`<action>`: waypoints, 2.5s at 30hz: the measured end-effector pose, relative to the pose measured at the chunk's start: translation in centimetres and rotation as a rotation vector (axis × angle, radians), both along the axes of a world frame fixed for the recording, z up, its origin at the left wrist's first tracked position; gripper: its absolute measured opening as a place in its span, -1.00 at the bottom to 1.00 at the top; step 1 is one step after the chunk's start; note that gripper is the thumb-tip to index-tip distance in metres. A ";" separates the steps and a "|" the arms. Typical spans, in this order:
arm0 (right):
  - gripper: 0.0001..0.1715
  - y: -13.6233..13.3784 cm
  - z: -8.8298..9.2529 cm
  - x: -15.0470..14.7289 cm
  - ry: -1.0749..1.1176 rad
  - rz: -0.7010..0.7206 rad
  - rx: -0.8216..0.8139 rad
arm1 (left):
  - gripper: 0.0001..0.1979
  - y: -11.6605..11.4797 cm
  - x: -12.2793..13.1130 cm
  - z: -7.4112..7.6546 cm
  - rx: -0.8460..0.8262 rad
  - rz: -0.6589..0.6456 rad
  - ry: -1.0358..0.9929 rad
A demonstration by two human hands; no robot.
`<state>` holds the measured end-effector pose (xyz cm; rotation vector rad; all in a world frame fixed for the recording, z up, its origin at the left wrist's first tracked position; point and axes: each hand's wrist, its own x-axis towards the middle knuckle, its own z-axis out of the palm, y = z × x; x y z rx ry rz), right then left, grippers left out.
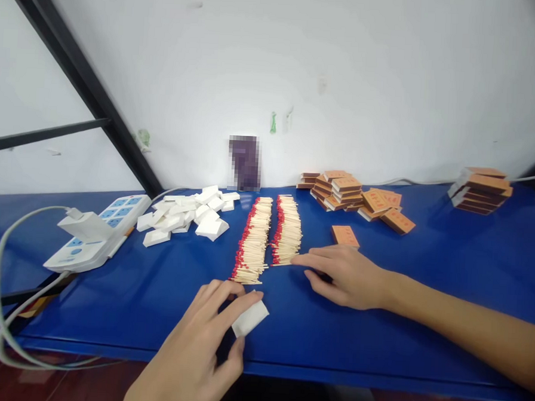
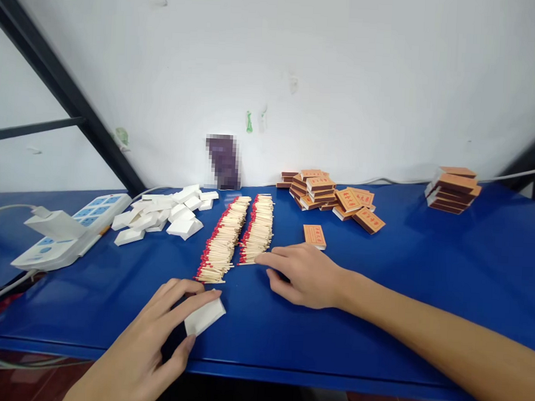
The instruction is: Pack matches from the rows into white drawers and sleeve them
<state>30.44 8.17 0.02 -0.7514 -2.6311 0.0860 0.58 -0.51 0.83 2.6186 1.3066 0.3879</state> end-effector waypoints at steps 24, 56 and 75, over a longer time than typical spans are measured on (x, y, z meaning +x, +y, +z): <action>-0.58 0.3 0.5 0.0 -0.020 0.014 -0.148 | -0.55 0.4 0.5 -1.4 0.234 0.206 -0.032; -0.66 0.1 0.3 -5.6 -0.113 0.212 0.041 | -0.61 0.1 0.9 -0.6 0.163 0.158 -0.065; -0.63 0.4 -0.1 -5.6 0.000 0.218 0.014 | -0.55 0.1 0.7 -0.6 0.110 0.162 -0.033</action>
